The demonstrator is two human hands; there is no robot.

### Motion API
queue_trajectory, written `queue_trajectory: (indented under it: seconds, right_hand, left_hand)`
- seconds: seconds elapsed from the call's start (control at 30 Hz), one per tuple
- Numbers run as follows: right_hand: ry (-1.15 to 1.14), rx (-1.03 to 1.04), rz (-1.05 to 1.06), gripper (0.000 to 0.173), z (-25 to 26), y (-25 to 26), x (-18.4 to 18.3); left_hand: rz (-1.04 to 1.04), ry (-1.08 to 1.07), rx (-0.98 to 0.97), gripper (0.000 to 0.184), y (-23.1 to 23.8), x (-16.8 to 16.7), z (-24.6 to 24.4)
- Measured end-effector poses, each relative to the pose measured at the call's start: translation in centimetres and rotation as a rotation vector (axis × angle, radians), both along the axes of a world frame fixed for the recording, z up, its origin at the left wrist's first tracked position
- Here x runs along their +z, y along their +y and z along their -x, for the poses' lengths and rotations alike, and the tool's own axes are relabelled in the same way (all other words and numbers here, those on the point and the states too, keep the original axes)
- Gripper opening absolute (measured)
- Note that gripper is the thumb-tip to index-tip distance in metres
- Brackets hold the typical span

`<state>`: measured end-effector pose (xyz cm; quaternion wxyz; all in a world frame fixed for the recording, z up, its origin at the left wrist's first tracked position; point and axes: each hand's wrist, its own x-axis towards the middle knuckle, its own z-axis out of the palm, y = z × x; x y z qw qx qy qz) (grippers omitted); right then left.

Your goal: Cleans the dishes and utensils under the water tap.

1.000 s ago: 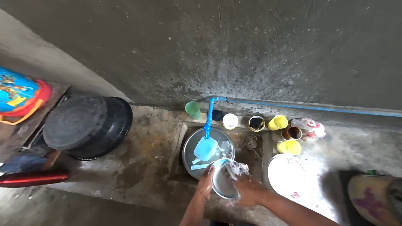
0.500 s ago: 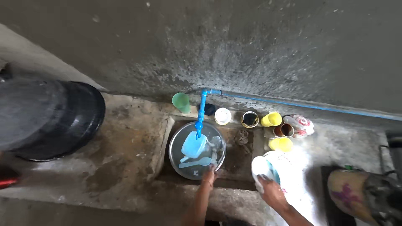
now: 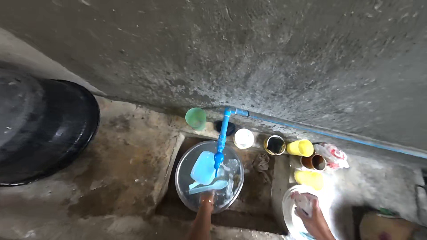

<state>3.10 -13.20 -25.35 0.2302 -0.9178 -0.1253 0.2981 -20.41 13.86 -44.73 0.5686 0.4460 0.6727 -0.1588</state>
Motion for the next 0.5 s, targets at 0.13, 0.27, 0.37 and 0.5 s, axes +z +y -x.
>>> queue_trajectory:
  seconds: [0.13, 0.27, 0.37, 0.5]
  right_hand:
    - [0.115, 0.112, 0.038, 0.068, -2.3, 10.5, 1.6]
    - [-0.05, 0.264, 0.135, 0.066, -3.9, 22.0, 1.6]
    - [-0.136, 0.401, 0.179, 0.059, -5.4, 28.1, -0.2]
    - [0.037, 0.641, 0.348, 0.053, -5.5, 30.9, -4.0]
  left_hand:
    - [-0.039, 0.01, 0.157, 0.038, 0.5, -0.5, -1.9]
    - [0.039, 0.003, 0.334, 0.038, 1.1, -2.1, -2.3]
    - [0.148, -0.17, 0.461, 0.037, 2.0, -1.2, -2.6]
    - [0.356, -0.334, 0.89, 0.018, 3.1, 1.2, -3.4]
